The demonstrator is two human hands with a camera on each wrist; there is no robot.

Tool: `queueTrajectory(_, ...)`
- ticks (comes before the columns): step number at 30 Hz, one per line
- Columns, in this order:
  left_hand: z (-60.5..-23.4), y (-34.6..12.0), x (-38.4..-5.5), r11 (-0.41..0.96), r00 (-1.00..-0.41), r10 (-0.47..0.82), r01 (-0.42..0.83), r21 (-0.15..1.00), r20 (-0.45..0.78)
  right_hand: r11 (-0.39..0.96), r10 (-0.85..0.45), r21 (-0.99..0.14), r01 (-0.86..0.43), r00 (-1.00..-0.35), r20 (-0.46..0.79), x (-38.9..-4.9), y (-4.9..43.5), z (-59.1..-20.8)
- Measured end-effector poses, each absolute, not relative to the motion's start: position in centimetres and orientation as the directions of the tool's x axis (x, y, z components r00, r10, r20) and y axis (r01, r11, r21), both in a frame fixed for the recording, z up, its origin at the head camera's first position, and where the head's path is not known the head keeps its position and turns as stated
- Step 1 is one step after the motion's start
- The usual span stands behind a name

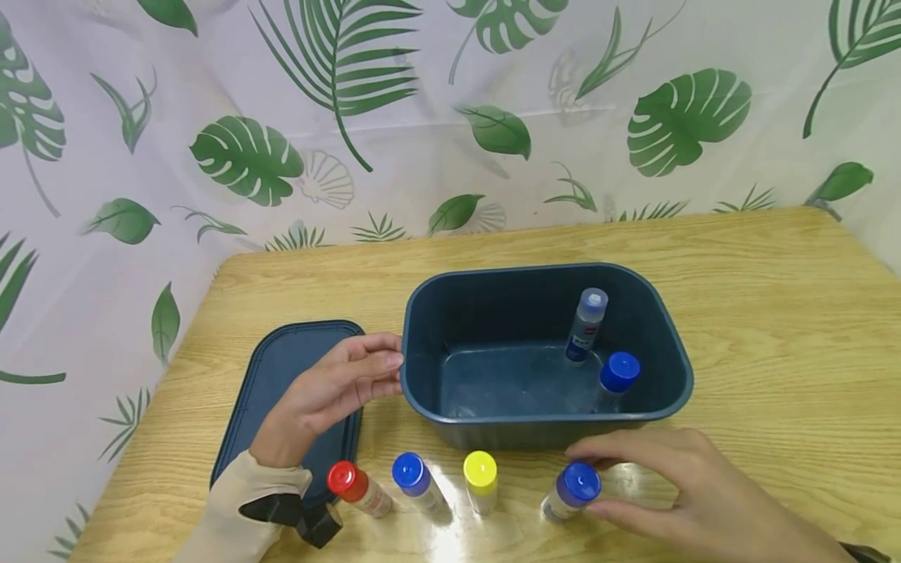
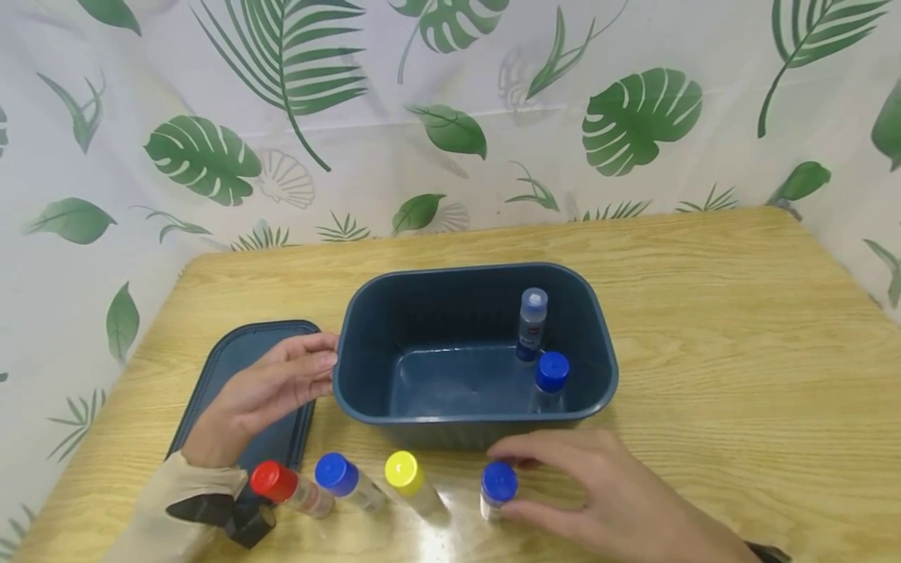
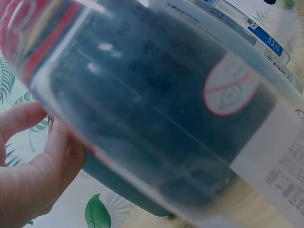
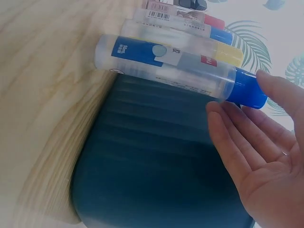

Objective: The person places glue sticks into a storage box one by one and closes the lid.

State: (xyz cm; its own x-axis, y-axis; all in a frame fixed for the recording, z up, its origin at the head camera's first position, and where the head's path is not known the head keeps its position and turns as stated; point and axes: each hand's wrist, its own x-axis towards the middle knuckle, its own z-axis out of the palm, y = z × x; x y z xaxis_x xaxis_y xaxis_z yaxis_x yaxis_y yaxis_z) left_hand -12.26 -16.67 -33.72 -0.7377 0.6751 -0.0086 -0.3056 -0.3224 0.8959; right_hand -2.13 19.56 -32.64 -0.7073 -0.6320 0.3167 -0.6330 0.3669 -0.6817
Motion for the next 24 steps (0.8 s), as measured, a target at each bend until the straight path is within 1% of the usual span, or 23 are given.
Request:
queueTrajectory(7, -33.80, -16.64, -12.27, -0.328, -0.734, 0.679, -0.311, 0.892, -0.006, 0.341, -0.626, -0.687, -0.641, -0.700, 0.342, -2.17, 19.54, -32.83)
queueTrajectory(11, -33.82, -16.70, -12.17, -0.334, -0.733, 0.680, -0.314, 0.889, -0.003, 0.328, -0.634, -0.710, -0.623, -0.702, 0.323, -2.19, 19.53, -32.97)
queueTrajectory(19, -33.85, -16.73, -12.24, -0.346, -0.720, 0.694, -0.301, 0.889, 0.027, 0.321, -0.627, -0.721, -0.614, -0.708, 0.324, -2.14, 19.35, -33.28)
queueTrajectory(24, -33.79, -16.68, -12.33, -0.347, -0.718, 0.695, -0.300, 0.888, 0.029, 0.273, -0.630, -0.748, -0.605, -0.700, 0.337, -2.15, 19.32, -33.42)
